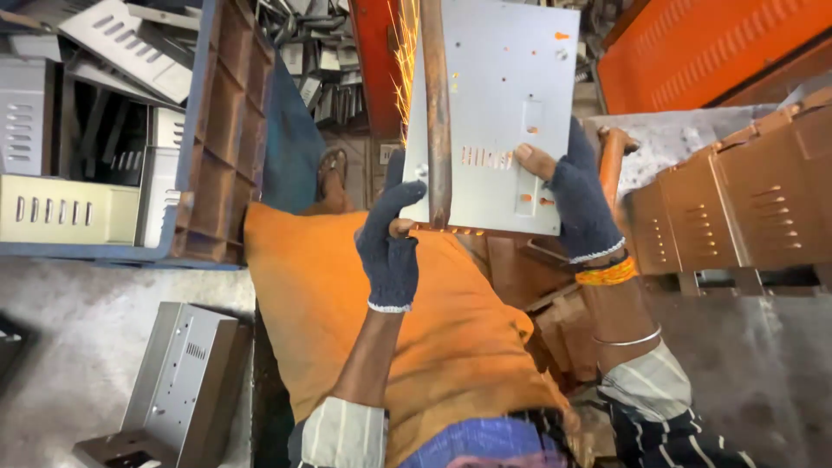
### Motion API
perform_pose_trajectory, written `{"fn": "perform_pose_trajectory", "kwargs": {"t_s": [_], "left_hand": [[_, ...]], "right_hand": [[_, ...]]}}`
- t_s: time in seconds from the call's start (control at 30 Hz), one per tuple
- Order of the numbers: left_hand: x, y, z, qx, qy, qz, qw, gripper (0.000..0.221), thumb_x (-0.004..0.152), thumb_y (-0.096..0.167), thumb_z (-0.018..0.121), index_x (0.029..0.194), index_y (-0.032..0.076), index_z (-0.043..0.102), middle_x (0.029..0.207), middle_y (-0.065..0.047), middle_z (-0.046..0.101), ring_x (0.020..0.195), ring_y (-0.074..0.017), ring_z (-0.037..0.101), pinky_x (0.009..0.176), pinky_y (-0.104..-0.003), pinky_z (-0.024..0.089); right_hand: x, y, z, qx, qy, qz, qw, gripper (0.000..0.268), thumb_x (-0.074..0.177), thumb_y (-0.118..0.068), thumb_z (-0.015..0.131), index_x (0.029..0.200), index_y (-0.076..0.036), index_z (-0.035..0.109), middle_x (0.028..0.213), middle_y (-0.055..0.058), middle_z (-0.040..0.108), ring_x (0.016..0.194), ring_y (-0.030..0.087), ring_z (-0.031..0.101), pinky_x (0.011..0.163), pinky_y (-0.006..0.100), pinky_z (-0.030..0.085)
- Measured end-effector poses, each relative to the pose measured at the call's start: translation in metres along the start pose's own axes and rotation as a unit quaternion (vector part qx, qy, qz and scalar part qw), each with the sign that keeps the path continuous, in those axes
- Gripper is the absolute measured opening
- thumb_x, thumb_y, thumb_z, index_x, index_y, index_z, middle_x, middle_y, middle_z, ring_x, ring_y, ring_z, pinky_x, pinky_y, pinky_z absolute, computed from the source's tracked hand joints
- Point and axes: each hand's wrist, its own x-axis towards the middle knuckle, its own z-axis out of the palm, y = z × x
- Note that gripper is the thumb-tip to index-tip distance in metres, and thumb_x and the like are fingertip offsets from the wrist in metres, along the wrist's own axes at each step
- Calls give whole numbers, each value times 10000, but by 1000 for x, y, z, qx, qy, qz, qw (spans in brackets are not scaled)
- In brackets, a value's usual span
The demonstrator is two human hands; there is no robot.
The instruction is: Operating a spot welding machine to assemble metal panels and enclosures.
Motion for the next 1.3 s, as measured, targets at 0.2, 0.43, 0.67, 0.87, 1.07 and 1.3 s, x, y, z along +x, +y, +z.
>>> {"fn": "perform_pose_trajectory", "kwargs": {"t_s": [0.2,0.43,0.67,0.87,1.07,1.3], "left_hand": [[9,78,8,85,-71,169,979,546,986,341,711,1401,8,590,1389,-104,670,1288,-207,666,1050,-359,544],[-3,57,28,144,-7,159,977,613,843,55,871,1388,30,591,1417,-133,656,1263,-238,683,1038,-358,565],[-4,58,31,163,22,214,963,578,831,-59,780,1378,16,610,1429,-158,649,1374,-358,611,1155,-393,510],[-5,66,23,119,20,160,980,622,829,-69,801,1404,32,585,1432,-176,640,1304,-288,657,1027,-352,560],[0,67,4,-8,-7,46,999,719,778,-97,756,1449,46,541,1350,-103,685,1206,-187,708,945,-322,637],[18,65,-48,133,-48,10,990,663,757,-67,742,1391,47,586,1061,-68,766,972,-119,763,690,-273,608]], "right_hand": [[27,-8,-10,-7,-46,0,999,655,866,-350,747,1378,23,582,1133,100,702,960,166,692,831,294,591],[62,-4,-22,-46,-106,24,993,643,847,-326,748,1364,28,604,1143,113,691,947,167,676,808,292,566],[86,3,-17,-68,-183,-34,980,718,861,-297,745,1470,17,531,1270,106,666,1092,160,638,928,289,516],[71,3,-15,-43,-165,12,985,647,888,-280,728,1424,48,573,1210,107,670,1035,180,640,890,316,513],[41,-2,1,-1,-92,21,996,616,874,-278,717,1389,36,592,1188,62,696,1021,147,656,881,267,531],[15,1,39,99,-80,-14,992,634,882,-232,727,1430,24,538,1279,61,682,1117,146,660,970,272,532]]}}
